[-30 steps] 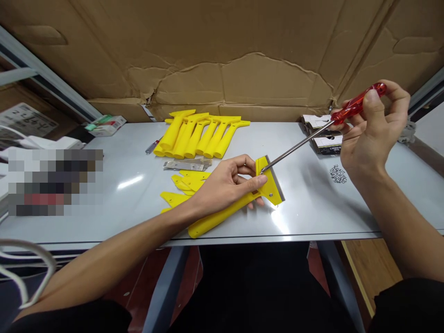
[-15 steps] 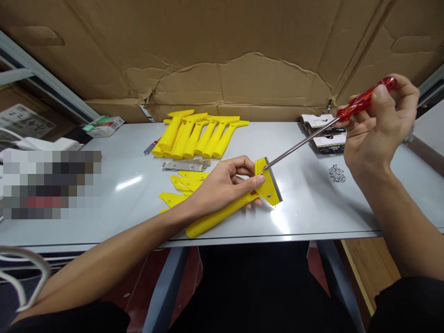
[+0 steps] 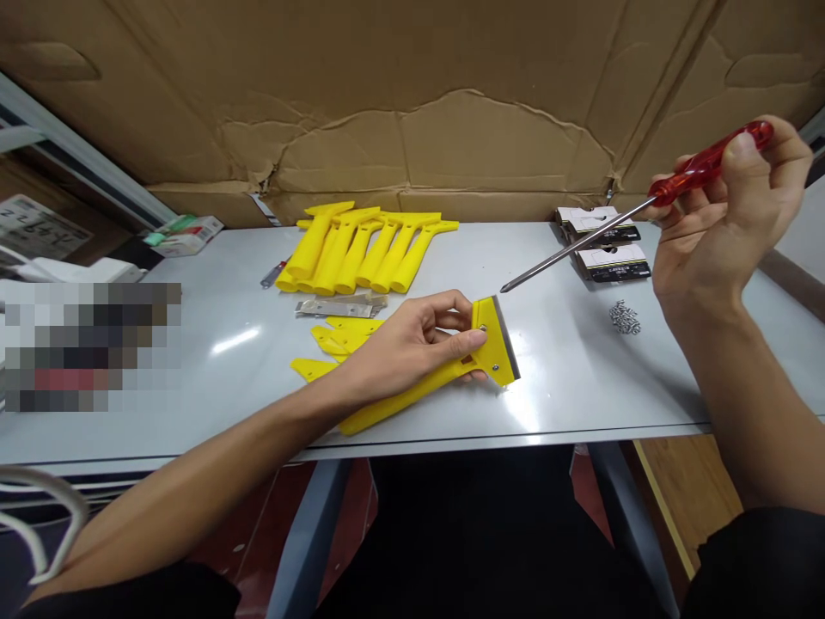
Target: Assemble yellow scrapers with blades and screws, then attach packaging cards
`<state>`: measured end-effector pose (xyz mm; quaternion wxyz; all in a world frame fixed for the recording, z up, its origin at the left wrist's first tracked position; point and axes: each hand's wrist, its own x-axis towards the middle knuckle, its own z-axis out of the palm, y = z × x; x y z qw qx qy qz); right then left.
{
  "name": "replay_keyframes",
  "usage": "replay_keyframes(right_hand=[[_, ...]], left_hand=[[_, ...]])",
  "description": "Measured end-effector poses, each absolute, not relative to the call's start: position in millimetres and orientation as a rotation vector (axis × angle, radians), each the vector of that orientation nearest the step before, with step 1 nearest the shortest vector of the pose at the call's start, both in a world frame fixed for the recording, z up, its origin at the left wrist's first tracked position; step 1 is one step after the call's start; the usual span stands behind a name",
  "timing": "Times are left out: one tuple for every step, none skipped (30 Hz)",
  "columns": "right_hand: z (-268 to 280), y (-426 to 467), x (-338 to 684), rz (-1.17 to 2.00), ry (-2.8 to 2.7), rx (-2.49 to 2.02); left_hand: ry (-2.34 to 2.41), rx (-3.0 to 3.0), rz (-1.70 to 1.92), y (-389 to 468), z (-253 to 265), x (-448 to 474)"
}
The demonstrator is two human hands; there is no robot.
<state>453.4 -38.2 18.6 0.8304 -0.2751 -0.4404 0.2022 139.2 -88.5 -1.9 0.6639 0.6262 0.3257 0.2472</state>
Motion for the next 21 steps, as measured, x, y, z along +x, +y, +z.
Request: replay_keyframes(right_hand=[[19,-38,453,0.427,-0.924,-0.596],[19,-38,453,0.422,-0.912,-0.611],[20,-39,453,0.419,-0.901,-0.623],[20,-39,453,0.417,-0.898,-0.632],[20,-39,453,0.417,-0.900,-0.632],[20,-39,453,0.419,-0.903,-0.625],[20,-39,454,0.423,-0.901,-0.614],[20,-39,454,0.427,-0.897,-0.603],[20,-38,455,0.429,-0.894,-0.595],[20,-38,455,0.431,-0.889,-0.588],[21,-38,456,0.432,-0.882,-0.584],[21,-37,456,0.433,-0.880,-0.587],[21,-37,456,0.432,-0.877,-0.592],[21,-37,456,0.430,-0.874,-0.602],[21,-37,456,0.427,-0.873,-0.615],[21,-37,455,0.422,-0.875,-0.627],[22,-37,455,0.418,-0.881,-0.631],[22,-37,456,0.415,-0.886,-0.625],[23,-38,456,0.410,-0.886,-0.610],[24,-39,458,0.407,-0.891,-0.598],[25,-40,460,0.400,-0.900,-0.587]], left_hand=[[0.726,1.417,0.549,-88,-2,138],[0.717,1.417,0.537,-88,-1,137],[0.713,1.416,0.526,-87,-1,136],[0.715,1.412,0.518,-87,-1,135],[0.720,1.409,0.511,-88,0,134],[0.729,1.405,0.507,-88,1,134],[0.738,1.404,0.505,-89,2,133],[0.745,1.403,0.503,-89,3,133],[0.748,1.402,0.502,-90,4,133],[0.752,1.400,0.501,-90,5,133],[0.757,1.398,0.502,-90,6,134],[0.766,1.396,0.507,-90,7,134],[0.778,1.396,0.514,-90,7,134],[0.793,1.399,0.519,-90,8,135],[0.805,1.406,0.521,-90,7,135],[0.813,1.413,0.523,-91,7,135],[0.815,1.419,0.524,-91,6,136],[0.811,1.423,0.530,-92,6,136],[0.806,1.426,0.541,-94,7,135],[0.802,1.428,0.559,-96,8,135],[0.799,1.433,0.579,-99,11,135]])
